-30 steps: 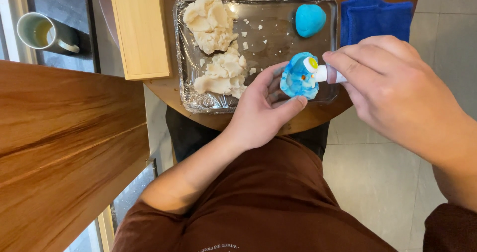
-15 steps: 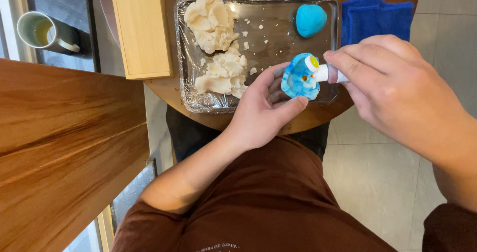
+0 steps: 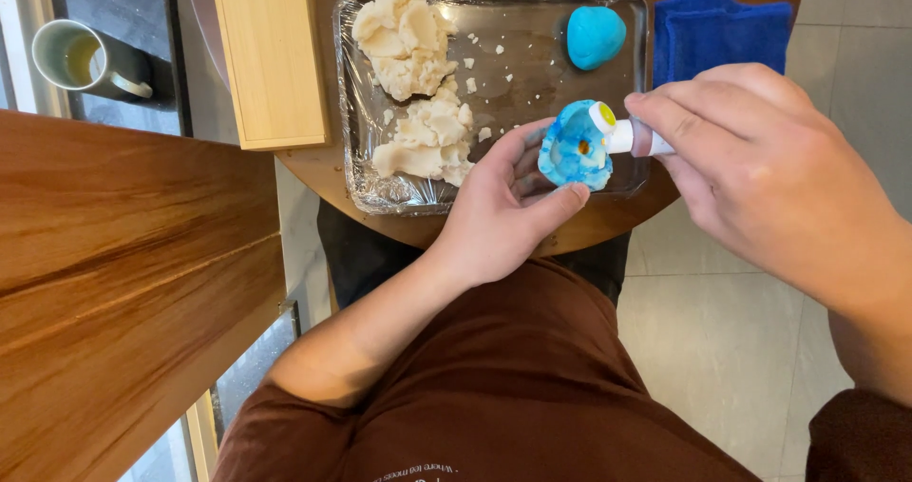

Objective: A person is kneading a small piece of dough and adding blue food coloring to it, then mixing it until the color is uniform.

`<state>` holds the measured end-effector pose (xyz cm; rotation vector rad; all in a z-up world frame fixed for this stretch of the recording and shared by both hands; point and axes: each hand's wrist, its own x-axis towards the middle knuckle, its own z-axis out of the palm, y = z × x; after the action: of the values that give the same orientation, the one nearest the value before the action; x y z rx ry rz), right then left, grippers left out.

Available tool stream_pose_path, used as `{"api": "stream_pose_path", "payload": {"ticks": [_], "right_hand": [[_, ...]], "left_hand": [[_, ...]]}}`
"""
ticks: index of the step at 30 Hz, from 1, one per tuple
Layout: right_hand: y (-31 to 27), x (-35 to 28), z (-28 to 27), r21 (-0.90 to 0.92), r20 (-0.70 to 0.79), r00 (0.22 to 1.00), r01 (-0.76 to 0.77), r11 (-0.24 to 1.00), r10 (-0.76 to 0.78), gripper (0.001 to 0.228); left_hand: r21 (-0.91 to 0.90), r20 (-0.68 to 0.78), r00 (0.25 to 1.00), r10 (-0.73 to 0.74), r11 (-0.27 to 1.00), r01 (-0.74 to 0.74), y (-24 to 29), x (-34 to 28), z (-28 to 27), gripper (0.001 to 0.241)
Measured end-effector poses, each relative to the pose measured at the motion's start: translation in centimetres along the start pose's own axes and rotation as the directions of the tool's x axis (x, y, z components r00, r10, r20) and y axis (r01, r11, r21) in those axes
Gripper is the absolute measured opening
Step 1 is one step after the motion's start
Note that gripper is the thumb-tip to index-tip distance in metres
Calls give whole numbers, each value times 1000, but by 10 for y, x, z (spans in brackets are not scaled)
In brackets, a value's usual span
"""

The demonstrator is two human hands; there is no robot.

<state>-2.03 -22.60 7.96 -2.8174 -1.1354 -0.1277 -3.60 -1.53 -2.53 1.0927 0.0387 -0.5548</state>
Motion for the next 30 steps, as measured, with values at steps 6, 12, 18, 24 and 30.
{"api": "stream_pose_path", "payload": {"ticks": [6, 12, 18, 24, 30], "right_hand": [[1, -2, -2, 77, -6, 999, -44, 996, 44, 32], [17, 12, -3, 360, 217, 853, -523, 773, 476, 56], [57, 70, 23, 778, -13, 927, -226, 587, 375, 32], [69, 115, 32, 529, -72, 966, -173, 831, 247, 39], [62, 130, 42, 528, -108, 960, -165, 833, 259, 39]], "left_hand": [[-12, 9, 1000, 8, 1000, -8, -2, 0, -2, 63], [-16, 4, 998, 70, 997, -70, -5, 0, -6, 61], [22, -33, 998, 55, 998, -54, 3, -1, -9, 64], [-54, -74, 997, -23, 998, 19, 10, -3, -12, 65], [-24, -77, 996, -49, 999, 47, 19, -7, -18, 67]]}}
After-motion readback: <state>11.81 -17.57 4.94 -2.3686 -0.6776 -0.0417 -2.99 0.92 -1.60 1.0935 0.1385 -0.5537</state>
